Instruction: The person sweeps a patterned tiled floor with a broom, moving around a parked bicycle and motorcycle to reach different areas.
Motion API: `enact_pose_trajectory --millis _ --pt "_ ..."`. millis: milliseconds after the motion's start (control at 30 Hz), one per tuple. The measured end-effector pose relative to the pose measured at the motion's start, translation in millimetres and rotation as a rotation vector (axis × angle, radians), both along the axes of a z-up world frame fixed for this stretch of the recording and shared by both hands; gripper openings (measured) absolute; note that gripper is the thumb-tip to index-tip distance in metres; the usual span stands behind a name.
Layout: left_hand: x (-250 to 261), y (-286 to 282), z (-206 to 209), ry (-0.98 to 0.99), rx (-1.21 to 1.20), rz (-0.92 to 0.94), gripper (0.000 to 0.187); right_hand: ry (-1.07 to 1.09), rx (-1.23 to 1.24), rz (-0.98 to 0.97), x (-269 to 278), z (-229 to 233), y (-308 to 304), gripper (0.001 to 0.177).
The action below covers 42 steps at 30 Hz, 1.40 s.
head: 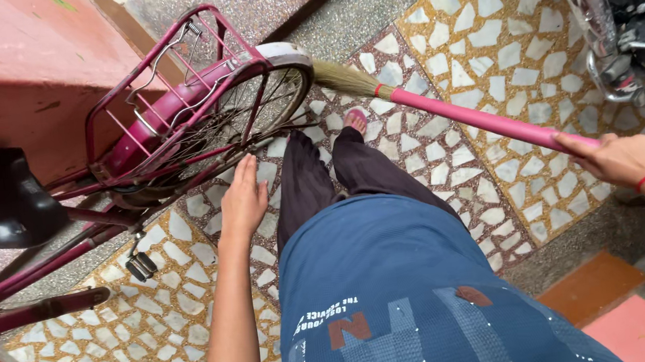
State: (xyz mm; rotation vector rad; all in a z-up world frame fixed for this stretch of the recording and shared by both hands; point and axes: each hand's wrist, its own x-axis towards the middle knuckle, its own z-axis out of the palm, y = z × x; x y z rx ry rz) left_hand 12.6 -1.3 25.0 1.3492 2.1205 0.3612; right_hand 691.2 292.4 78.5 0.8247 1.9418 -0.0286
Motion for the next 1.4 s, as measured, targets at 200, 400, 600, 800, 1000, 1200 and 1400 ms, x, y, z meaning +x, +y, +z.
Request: enact_pose_trajectory --millis 200,400,600,800,1000,1200,1400 --pt "59 20 -15 0.012 -0.057 -0.078 0.059 0.081 0.014 0.116 18 23 80 0.071" --pt "97 43 -11 0.010 0.001 -0.066 0.058 0.034 -0.080 0.201 -64 1 182 0.067" --pt "106 58 7 0.085 -0.058 0.002 0.057 0.095 -0.105 0.384 -159 -46 239 0.067" --pt "119 78 5 0.089 -0.032 -0.052 0.057 0.188 -0.211 0.093 -242 -130 206 0.037" --pt "126 92 5 0.089 -0.062 -0.070 0.058 0.382 -0.135 -0.043 -223 -175 109 0.043" --pt "124 89 -6 0.083 -0.064 -0.105 0.058 0.215 -0.078 -0.351 -141 -162 41 0.055" --pt "116 83 -15 0.072 0.012 -0.140 0.056 0.191 0.039 -0.664 -89 -165 1 0.061"
